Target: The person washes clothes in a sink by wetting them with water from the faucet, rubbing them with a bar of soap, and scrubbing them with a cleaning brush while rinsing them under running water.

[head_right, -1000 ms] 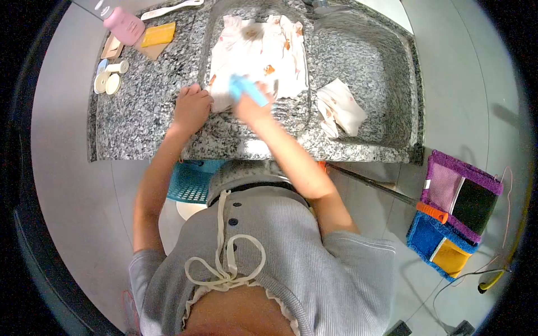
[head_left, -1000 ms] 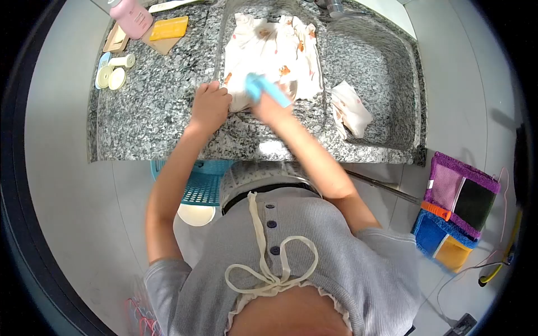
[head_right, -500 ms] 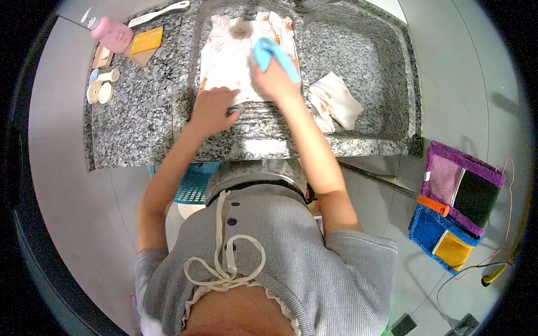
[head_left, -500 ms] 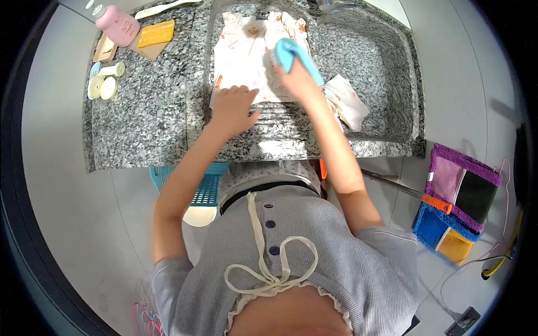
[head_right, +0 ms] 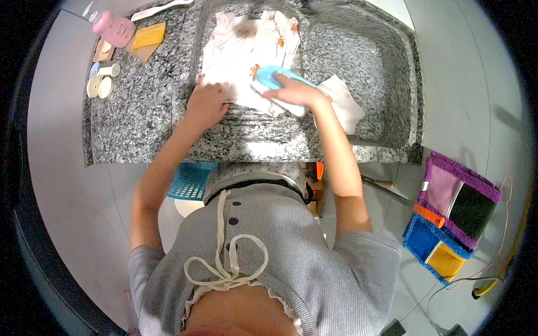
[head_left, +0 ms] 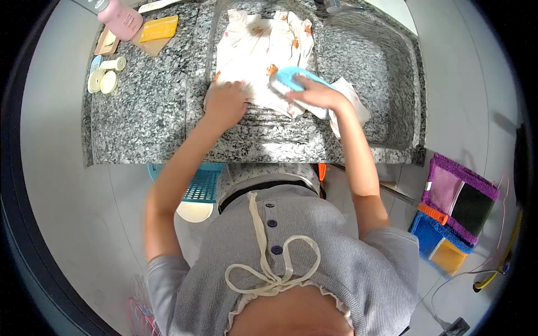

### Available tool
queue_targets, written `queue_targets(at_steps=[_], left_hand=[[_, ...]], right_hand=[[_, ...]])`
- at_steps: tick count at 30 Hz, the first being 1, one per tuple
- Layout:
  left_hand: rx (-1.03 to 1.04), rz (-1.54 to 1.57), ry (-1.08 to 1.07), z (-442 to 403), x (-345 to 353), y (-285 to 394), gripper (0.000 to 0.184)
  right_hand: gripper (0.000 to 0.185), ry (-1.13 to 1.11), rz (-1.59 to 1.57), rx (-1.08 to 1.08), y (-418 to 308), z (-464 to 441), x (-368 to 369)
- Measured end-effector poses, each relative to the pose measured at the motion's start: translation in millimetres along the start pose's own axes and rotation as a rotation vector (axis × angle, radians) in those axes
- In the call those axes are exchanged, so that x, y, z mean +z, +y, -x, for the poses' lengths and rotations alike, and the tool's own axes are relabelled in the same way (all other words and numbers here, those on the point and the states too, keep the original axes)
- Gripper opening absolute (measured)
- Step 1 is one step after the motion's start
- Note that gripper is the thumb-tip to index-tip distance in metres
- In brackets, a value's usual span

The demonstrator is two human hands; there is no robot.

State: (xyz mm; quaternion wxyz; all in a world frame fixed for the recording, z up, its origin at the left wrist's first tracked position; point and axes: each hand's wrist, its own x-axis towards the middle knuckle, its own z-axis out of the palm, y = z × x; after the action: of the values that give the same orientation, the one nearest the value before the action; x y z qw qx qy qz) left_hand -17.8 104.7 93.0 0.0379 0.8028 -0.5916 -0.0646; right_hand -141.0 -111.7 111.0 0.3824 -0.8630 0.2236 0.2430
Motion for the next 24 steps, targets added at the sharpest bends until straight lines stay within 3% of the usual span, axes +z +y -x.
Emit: queue_targets(at_steps=[3,5,7,9,12,13,15,17,19,20,21,23,24], left_hand=[[0.055,0.058,0.269,-9,45,9,0.015],[0.020,0.141,0.185,-9,48,7,0.015],[-0.020,0.192,0.121,-4,49,3,0.015],[-0.066,0.217,0.080,2,51,0,0.017],[-0.018,0.169,0.143,4,57,-1,0.018],[-0.011,0.148,0.165,6,56,0,0.017],[0.005,0.097,0.216,6,54,0,0.014],[0.044,0.140,0.272,6,58,-3,0.014],[0.075,0.179,0.266,7,60,-7,0.015],[0.085,0.198,0.232,7,61,-10,0.017],[0.093,0.218,0.196,6,62,-11,0.019],[0.075,0.215,0.206,6,61,-10,0.016],[0.069,0.212,0.207,8,59,-11,0.015]], right_hand=[[0.081,0.389,-0.216,-0.004,-32,-18,24],[0.073,0.552,0.011,-0.088,-26,-51,72],[0.063,0.418,0.260,0.138,-55,-24,66],[0.060,0.601,0.269,0.040,-2,-54,74],[0.056,0.567,0.330,0.240,-19,-33,44],[0.055,0.668,0.347,0.157,-15,-43,68],[0.054,0.497,0.447,0.067,-54,-14,80],[0.054,0.704,0.200,-0.022,9,-51,78],[0.054,0.635,0.281,0.219,-3,-33,43],[0.059,0.495,0.120,0.246,-14,-31,38],[0.061,0.734,0.280,0.132,-5,-49,72],[0.055,0.571,0.402,0.040,-54,-21,91],[0.054,0.533,0.404,0.091,-57,-17,87]])
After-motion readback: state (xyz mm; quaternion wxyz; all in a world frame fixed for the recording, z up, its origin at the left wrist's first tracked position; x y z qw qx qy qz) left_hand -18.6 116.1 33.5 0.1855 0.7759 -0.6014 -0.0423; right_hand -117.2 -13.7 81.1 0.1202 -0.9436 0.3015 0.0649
